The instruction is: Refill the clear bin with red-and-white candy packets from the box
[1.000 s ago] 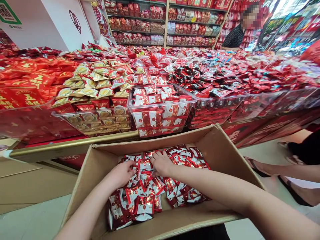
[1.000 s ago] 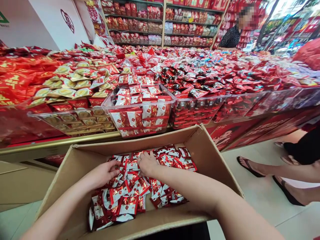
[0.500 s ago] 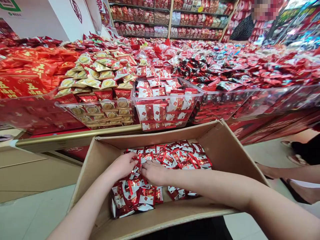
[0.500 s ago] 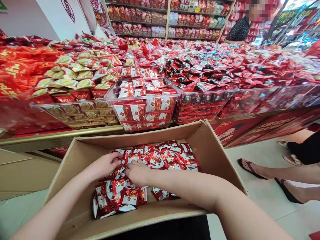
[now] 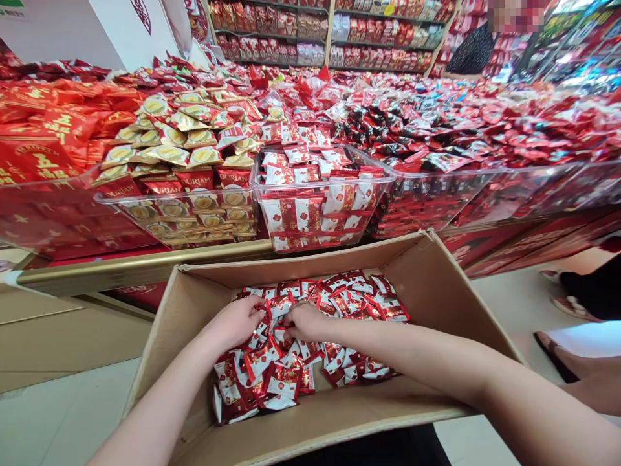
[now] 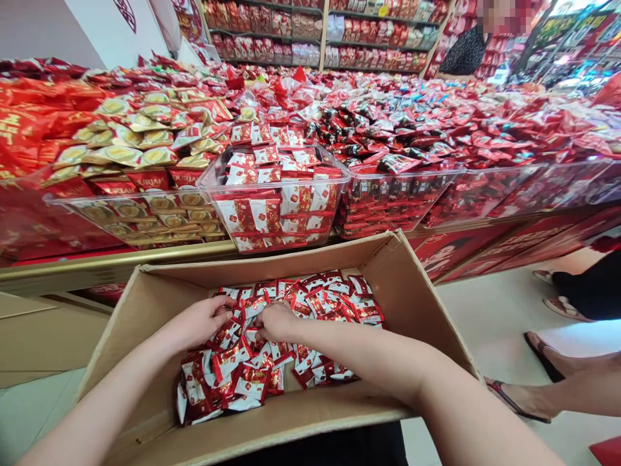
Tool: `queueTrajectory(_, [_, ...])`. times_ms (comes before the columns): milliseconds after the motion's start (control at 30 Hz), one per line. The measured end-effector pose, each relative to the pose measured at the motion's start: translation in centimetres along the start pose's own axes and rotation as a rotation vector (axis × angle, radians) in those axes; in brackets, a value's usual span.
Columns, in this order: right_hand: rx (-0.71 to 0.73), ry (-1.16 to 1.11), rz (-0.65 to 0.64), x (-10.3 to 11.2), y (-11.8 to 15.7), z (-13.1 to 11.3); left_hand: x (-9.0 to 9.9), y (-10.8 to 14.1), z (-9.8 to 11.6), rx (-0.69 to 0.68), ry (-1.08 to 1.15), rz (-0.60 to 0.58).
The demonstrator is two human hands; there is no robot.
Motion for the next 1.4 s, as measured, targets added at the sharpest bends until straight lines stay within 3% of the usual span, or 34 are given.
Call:
queueTrajectory(133, [0.071,-0.155,0.036,4.0,2.1,-0.7,0.1,0.4,0.8,-0.073,0.213,-0.013])
queueTrajectory(233, [0.088,-0.448,0.114,7.4,4.5,-0.5,-1.0,1.4,3.3,-0.179,0.428,-0.134])
queueTrajectory(333, [0.107,-0.739,0.188,9.2,6.5,-0.2,-1.9,2.6,6.5,-0.292,0.589,-0.235])
queueTrajectory(433, [0.19,-0.627,0.279,10.9,8.0,-1.6,-2.3,3.4,8.7,-0.379,0.654,-0.276])
queueTrajectory(533, [0.273,-0.429,0.412,12.3,9.4,-3.2,-2.5,3.7,9.6,-0.413,0.673,-0.26])
queueTrajectory(667, [0.25,-0.339,0.514,13.1,10.6,-3.6,-2.4,4.0,9.8,-0.418,0.684,-0.19])
queueTrajectory(833, [0.237,-0.312,0.469,13.3,10.8,-3.9,-3.2,4.7,10.0,-0.439,0.838,-0.209])
queueTrajectory(1033, [0.251,-0.286,0.425,13.7,10.8,-3.6,-4.6,4.9,9.5,-0.346,0.865,-0.271])
queueTrajectory(1200, [0.278,-0.398,0.377,13.8,10.7,-3.4,-4.0,5.3,10.1,-0.35,0.963,-0.272])
queueTrajectory(1400, [0.261,-0.422,0.45,14.9,11.0,-3.0,-3.2,5.3,10.4,-0.369,0.936,-0.224])
Point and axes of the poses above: each hand's wrist, its own y-axis away from the middle knuckle, its own x-axis out of the back of the hand, z = x × y, the point moved 10 cm from there along -y, towards the middle knuckle, and after that the axes turned 15 degrees about -z, right-handed, at the moved point
